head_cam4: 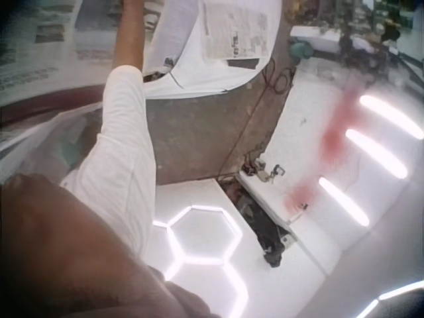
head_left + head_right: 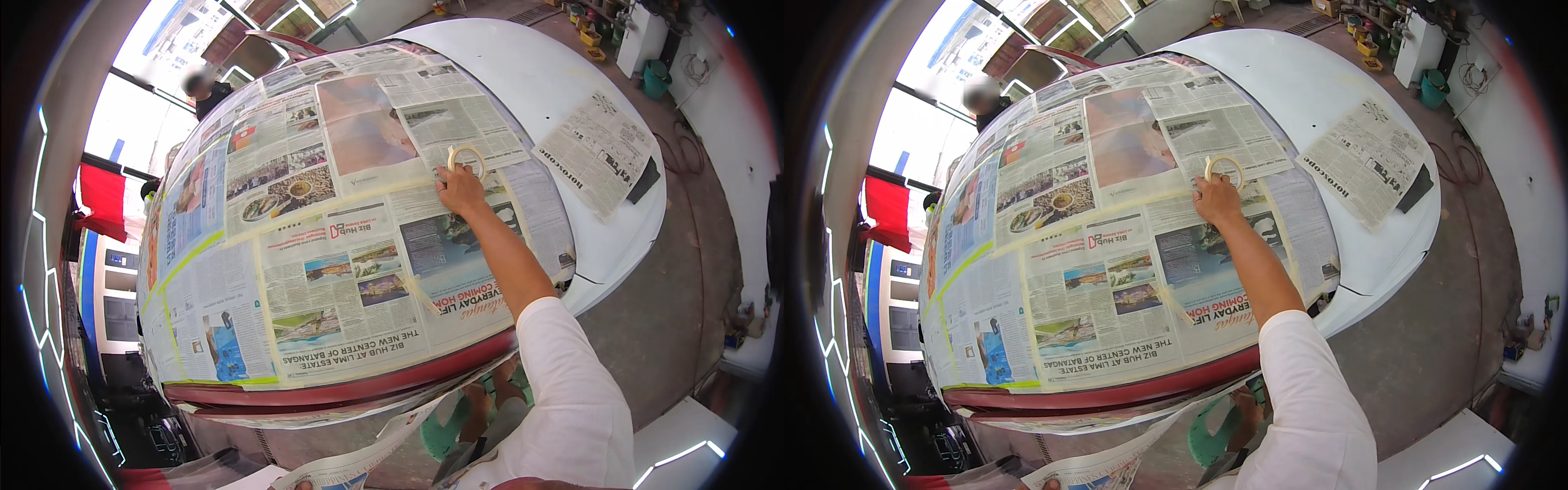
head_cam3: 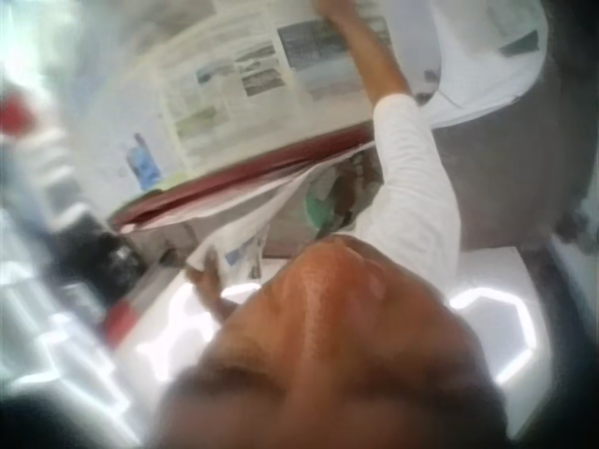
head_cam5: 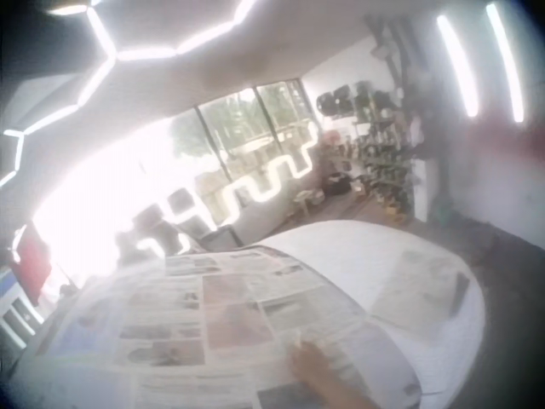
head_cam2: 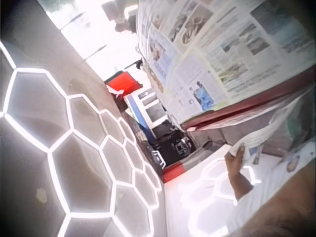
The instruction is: The person tapes sheets of newspaper onto the hood of a white car using clear adhesive tape. They smooth the paper down with their hands and apply tape to secure the edges and overlaps.
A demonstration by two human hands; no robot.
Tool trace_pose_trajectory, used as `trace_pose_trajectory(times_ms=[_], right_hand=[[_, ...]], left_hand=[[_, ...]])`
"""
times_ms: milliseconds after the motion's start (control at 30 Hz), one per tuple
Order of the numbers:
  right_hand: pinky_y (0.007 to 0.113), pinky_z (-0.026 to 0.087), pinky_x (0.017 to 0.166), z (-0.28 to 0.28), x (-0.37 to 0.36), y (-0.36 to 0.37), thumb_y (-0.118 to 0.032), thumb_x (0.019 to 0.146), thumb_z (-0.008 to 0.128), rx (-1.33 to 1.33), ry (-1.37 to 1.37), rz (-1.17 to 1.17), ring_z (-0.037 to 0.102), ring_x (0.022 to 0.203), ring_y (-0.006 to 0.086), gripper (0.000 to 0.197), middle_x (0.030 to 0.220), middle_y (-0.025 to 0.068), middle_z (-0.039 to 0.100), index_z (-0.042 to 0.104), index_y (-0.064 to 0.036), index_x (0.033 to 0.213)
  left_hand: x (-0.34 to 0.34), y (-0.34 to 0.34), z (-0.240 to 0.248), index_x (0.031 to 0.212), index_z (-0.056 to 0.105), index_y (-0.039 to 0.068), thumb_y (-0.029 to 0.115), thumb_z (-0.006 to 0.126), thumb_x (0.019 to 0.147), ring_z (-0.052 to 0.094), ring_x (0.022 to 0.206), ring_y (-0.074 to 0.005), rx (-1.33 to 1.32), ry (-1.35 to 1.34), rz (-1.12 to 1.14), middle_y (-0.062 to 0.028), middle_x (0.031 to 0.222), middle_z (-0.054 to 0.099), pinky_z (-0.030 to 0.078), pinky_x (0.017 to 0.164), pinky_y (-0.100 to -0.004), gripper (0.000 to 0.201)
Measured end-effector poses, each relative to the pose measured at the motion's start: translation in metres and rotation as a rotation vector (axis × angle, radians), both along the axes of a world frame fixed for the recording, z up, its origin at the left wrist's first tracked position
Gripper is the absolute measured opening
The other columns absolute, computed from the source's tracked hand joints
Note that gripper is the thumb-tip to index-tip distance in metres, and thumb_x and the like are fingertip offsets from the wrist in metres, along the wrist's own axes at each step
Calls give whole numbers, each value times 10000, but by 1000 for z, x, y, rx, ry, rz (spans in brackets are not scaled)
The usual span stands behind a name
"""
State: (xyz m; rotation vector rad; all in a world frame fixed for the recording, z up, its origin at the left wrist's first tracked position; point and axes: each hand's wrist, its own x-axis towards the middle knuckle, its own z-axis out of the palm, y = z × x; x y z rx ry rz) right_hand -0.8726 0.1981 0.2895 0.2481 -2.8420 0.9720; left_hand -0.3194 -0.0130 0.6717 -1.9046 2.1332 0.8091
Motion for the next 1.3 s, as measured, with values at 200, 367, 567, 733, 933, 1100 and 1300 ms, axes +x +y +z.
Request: trace_pose_trajectory(times_ms=[200,367,567,733,933,1100,1300], right_hand=[[468,543,907,-17,-13,-1,-207,939,610,-61,-12,-51,600,1139,369,262,1140,162,675,755,-173,1156],[466,541,800,15,-71,33,-199,932,644,-453,144,-392,705,893,393,218,936,217,726,752,-77,1077],[314,554,653,86,-137,180,-42,901,683,-1339,168,-814,690,783,209,242,992,161,719,707,31,1131],[317,557,561,97,-102,275,33,896,633,-1460,226,-1145,692,727,231,254,1035,192,705,680,21,1145],[315,609,622,52,-36,322,64,904,562,-1439,200,-1401,705,809,268,351,1180,226,643,624,49,1250],[332,652,684,2,-4,351,86,894,552,-1519,275,-1435,703,878,304,314,1187,234,620,603,95,1205],[360,672,798,-42,9,357,79,909,555,-1434,141,-1326,656,1012,323,322,1255,221,552,546,97,1230]], left_hand=[[-23,9,5,1506,317,-130,681,718,816,407,1426,-426,-26,-243,-38,-331,1543,381,327,1180,-450,1137],[-9,-8,-6,1488,322,-148,574,793,823,446,1378,-372,75,-93,22,-304,1503,440,371,1144,-430,1089],[-15,-13,-11,1468,366,-115,352,850,842,552,1182,-296,-53,-162,21,-231,1368,553,503,966,-372,919],[-3,-35,-34,1375,499,-84,190,842,847,616,1013,-247,16,219,-69,-164,1215,645,545,836,-349,686],[-40,-20,-19,1146,678,-63,96,808,857,618,888,-156,-32,281,-336,-90,1032,698,541,754,-320,354],[-68,-7,-9,1094,714,-47,179,815,865,625,863,-170,-81,175,-394,-67,989,712,535,763,-349,337],[-82,3,-7,1089,717,-55,232,791,890,616,856,-156,-36,181,-497,-45,962,709,521,773,-359,357]])
